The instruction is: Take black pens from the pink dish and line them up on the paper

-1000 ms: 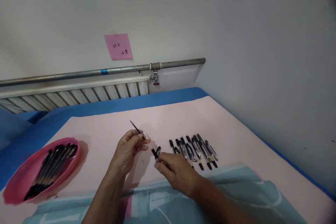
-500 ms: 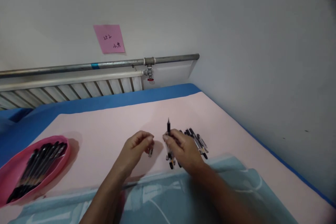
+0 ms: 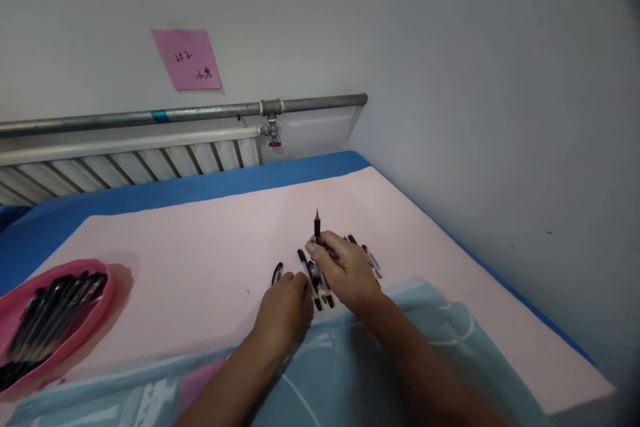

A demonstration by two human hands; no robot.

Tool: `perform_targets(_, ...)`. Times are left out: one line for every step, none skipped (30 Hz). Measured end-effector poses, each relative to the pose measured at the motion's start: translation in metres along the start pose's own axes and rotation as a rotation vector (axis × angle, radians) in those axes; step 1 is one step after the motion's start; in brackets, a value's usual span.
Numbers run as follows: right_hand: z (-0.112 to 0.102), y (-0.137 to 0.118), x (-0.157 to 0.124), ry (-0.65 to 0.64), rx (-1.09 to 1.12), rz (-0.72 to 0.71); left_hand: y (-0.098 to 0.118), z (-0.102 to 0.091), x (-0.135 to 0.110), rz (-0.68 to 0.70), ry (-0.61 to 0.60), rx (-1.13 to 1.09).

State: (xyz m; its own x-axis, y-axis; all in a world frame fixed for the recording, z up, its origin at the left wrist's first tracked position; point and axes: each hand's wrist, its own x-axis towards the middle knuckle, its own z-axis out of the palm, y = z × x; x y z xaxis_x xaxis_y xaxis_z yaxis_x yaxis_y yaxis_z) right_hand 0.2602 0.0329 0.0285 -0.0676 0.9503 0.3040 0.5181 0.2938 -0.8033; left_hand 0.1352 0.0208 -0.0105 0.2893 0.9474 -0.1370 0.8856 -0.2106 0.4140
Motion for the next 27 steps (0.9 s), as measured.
perform_targets(0.0, 0.0, 0.0, -0.004, -0.006, 0.002, -0.001, 0.0, 0.0, -0.01, 0.002, 0.01)
perform_targets(0.001, 0.001, 0.0, -0.008, -0.012, 0.002, -0.002, 0.0, 0.0, -0.017, 0.007, 0.017)
perform_targets(0.001, 0.001, 0.0, -0.01, -0.017, -0.001, -0.003, 0.001, 0.0, -0.023, 0.015, 0.017)
perform_targets(0.001, 0.002, 0.0, -0.011, -0.023, -0.005, -0.005, 0.002, 0.0, -0.029, 0.029, 0.01)
perform_targets(0.001, 0.002, 0.0, -0.012, -0.028, -0.009, -0.006, 0.003, 0.0, -0.031, 0.044, -0.006)
perform_targets(0.002, 0.003, 0.0, -0.015, -0.034, -0.013, -0.007, 0.003, 0.0, -0.028, 0.056, -0.029)
perform_targets(0.002, 0.003, 0.0, -0.018, -0.038, -0.017, -0.008, 0.004, 0.0, -0.023, 0.07, -0.057)
perform_targets(0.002, 0.003, 0.0, -0.024, -0.042, -0.021, -0.009, 0.004, 0.0, -0.017, 0.088, -0.092)
perform_targets(0.002, 0.004, 0.001, -0.03, -0.047, -0.025, -0.011, 0.004, 0.001, -0.014, 0.112, -0.136)
perform_targets(0.003, 0.004, 0.001, -0.037, -0.05, -0.029, -0.013, 0.003, 0.001, -0.016, 0.134, -0.195)
perform_targets(0.004, 0.004, 0.001, -0.045, -0.052, -0.036, -0.015, 0.0, 0.002, -0.03, 0.153, -0.284)
perform_targets(0.005, 0.004, 0.0, -0.054, -0.054, -0.046, -0.018, -0.004, 0.003, -0.055, 0.168, -0.407)
perform_targets(0.006, 0.004, 0.0, -0.066, -0.057, -0.056, -0.022, -0.01, 0.004, -0.083, 0.173, -0.561)
perform_targets(0.008, 0.004, -0.001, -0.08, -0.06, -0.068, -0.026, -0.016, 0.004, -0.109, 0.175, -0.734)
perform_targets(0.011, 0.003, -0.002, -0.099, -0.063, -0.082, -0.031, -0.024, 0.005, -0.131, 0.179, -0.913)
perform_targets(0.014, 0.003, -0.003, -0.124, -0.067, -0.098, -0.036, -0.031, 0.005, -0.152, 0.189, -1.083)
perform_targets(0.017, 0.002, -0.004, -0.153, -0.071, -0.112, -0.041, -0.039, 0.005, -0.177, 0.206, -1.231)
perform_targets(0.02, 0.002, -0.006, -0.185, -0.073, -0.125, -0.045, -0.046, 0.004, -0.204, 0.226, -1.35)
perform_targets(0.023, 0.001, -0.008, -0.217, -0.072, -0.137, -0.049, -0.051, 0.004, -0.236, 0.246, -1.448)
perform_targets(0.027, 0.0, -0.009, -0.246, -0.07, -0.145, -0.053, -0.056, 0.004, -0.27, 0.264, -1.527)
perform_targets(0.029, 0.0, -0.011, -0.273, -0.069, -0.146, -0.056, -0.059, 0.004, -0.295, 0.271, -1.591)
perform_targets(0.032, -0.001, -0.012, -0.296, -0.068, -0.142, -0.058, -0.061, 0.004, -0.306, 0.269, -1.648)
perform_targets(0.034, -0.001, -0.013, -0.318, -0.068, -0.135, -0.06, -0.061, 0.004, -0.306, 0.26, -1.701)
perform_targets(0.035, -0.002, -0.015, -0.335, -0.067, -0.125, -0.06, -0.061, 0.004, -0.302, 0.239, -1.753)
perform_targets(0.036, -0.002, -0.015, -0.35, -0.064, -0.114, -0.06, -0.06, 0.004, -0.297, 0.21, -1.803)
perform_targets(0.037, -0.003, -0.016, -0.365, -0.058, -0.103, -0.059, -0.059, 0.004, -0.289, 0.18, -1.851)
perform_targets(0.038, -0.003, -0.016, -0.376, -0.052, -0.095, -0.058, -0.057, 0.003, -0.28, 0.153, -1.895)
